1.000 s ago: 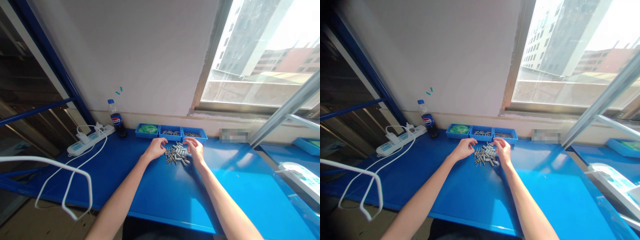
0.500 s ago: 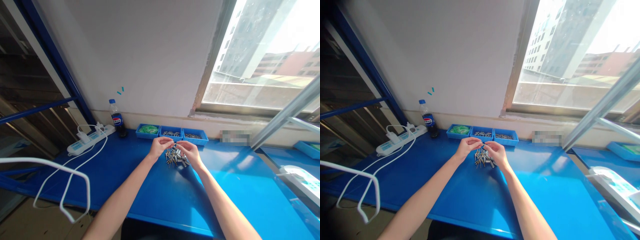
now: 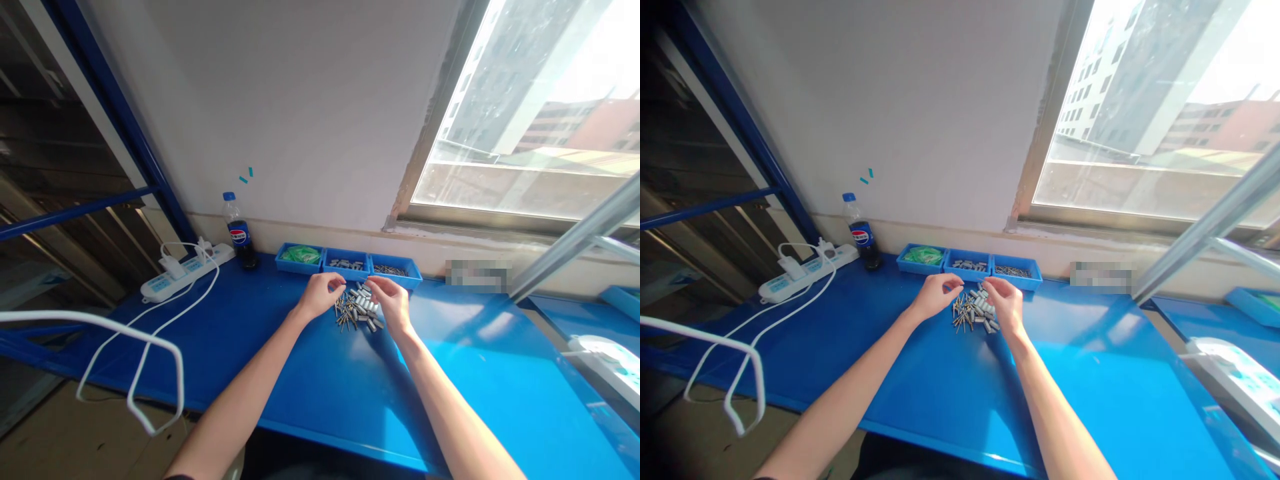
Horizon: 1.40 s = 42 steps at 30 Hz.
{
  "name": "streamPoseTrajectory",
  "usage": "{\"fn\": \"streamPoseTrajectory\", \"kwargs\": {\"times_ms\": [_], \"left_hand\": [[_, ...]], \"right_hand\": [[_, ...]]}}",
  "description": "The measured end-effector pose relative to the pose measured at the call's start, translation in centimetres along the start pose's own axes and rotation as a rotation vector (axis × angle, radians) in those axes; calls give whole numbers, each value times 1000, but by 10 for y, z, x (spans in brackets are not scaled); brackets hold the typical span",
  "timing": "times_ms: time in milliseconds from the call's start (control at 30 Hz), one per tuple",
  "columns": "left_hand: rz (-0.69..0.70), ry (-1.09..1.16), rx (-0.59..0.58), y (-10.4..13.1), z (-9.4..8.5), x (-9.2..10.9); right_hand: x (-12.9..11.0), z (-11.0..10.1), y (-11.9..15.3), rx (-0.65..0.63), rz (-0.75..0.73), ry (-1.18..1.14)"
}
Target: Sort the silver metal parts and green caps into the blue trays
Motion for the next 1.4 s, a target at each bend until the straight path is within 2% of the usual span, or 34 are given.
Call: {"fn": "streamPoseTrajectory", "kwargs": {"times_ms": [100, 300, 567, 800, 933, 1100, 1233, 1400], "left_hand": [[51, -173, -56, 1, -3, -3], [50, -265, -143, 3, 3, -11], [49, -318, -169, 6, 12, -13], [6, -288, -125, 5, 16, -15], [-39, -159, -62, 3, 15, -14], [-97, 166, 26, -1, 8, -5], [-89, 386, 7, -3, 6, 1], [-146, 590, -94, -2, 13, -1]], "right_hand": [[5, -7, -4, 70, -48, 8], [9, -12, -6, 51, -46, -14], [10, -18, -7, 39, -40, -42], [13, -17, -7, 26, -37, -50], [15, -15, -7, 17, -29, -60], [13, -14, -7, 0, -29, -55], [8, -9, -5, -43, -21, -55], [-1, 1, -1, -159, -32, -53]]}}
Point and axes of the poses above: each hand's wrist, its own y-axis away from the middle knuckle, its own z-axis out of the palm, x = y × z, the point moved 5 cm from there along -y, towards the middle knuckle, and after that the axes turned 12 degrees about -z, right-handed, at the moved point
